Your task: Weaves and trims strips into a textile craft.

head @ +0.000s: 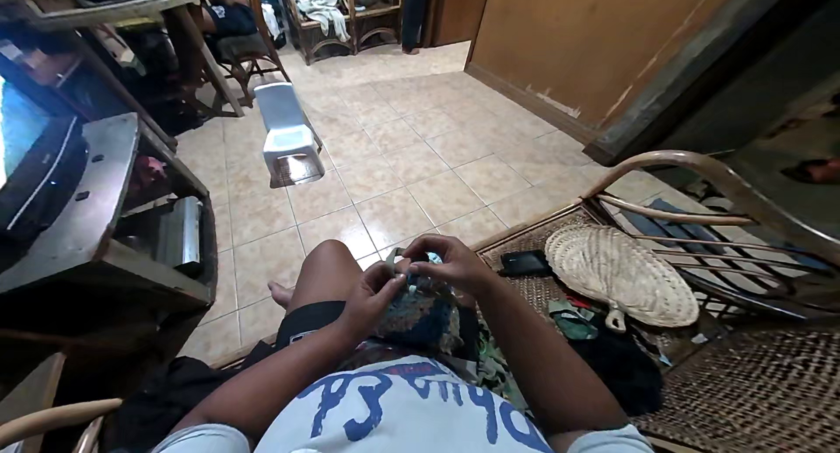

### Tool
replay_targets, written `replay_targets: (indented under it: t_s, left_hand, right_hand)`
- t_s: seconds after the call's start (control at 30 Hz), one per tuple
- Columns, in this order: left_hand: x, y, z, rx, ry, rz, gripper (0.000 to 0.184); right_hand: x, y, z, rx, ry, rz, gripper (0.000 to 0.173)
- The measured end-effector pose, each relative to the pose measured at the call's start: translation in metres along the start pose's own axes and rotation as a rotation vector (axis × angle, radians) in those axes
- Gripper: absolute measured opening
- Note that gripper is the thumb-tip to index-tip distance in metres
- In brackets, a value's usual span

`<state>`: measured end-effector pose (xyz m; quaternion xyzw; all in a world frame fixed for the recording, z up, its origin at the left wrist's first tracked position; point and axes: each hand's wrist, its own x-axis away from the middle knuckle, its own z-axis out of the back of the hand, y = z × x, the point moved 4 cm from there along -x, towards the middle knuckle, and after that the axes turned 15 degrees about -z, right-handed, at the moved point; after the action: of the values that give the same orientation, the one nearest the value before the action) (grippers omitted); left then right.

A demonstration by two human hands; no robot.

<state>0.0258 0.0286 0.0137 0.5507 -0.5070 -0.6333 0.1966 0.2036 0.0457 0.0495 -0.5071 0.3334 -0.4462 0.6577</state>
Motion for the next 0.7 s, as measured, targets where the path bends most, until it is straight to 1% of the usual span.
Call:
replay_targets:
  t_s: [0.1,0.23,0.33,0.47,0.53,0.57,0.63,0.67,0.7]
  left_hand:
    - [-0.001,-0.002,-0.001,0.004,0.005,0.026,0.010]
    - [-0.001,0.000,0.001,0.034,0.043,0.059,0.010]
    - [0.000,0.000,0.002,0.029,0.036,0.088,0.010]
    - [0.000,0.002,-0.003,0.039,-0.001,0.112,0.010]
    - [0.000,0.001,-0.004,0.052,-0.002,0.116,0.009]
    - [0.000,0.001,-0.003,0.057,0.000,0.120,0.009]
    - [0.000,0.000,-0.002,0.055,0.006,0.141,0.009]
    - [0.000,0.000,-0.002,0.053,0.010,0.152,0.010]
    - [0.000,-0.001,-0.002,0.054,0.014,0.160,0.010]
  right_hand:
    - [0.004,-0.013,0.007,0.123,0.064,0.097,0.015]
    - [0.014,-0.025,0.027,0.303,0.083,0.112,0.019]
    - [0.023,-0.030,0.050,0.348,0.039,0.112,0.020]
    - [0.031,-0.026,0.075,0.343,-0.079,0.035,0.018]
    - [0.034,-0.023,0.081,0.407,-0.124,0.012,0.018]
    - [0.036,-0.023,0.084,0.490,-0.133,-0.006,0.017]
    - [0.040,-0.023,0.088,0.716,-0.100,-0.058,0.007]
    - [0.041,-0.023,0.089,0.843,-0.056,-0.099,0.003]
    - [0.043,-0.022,0.091,0.955,0.008,-0.180,0.001]
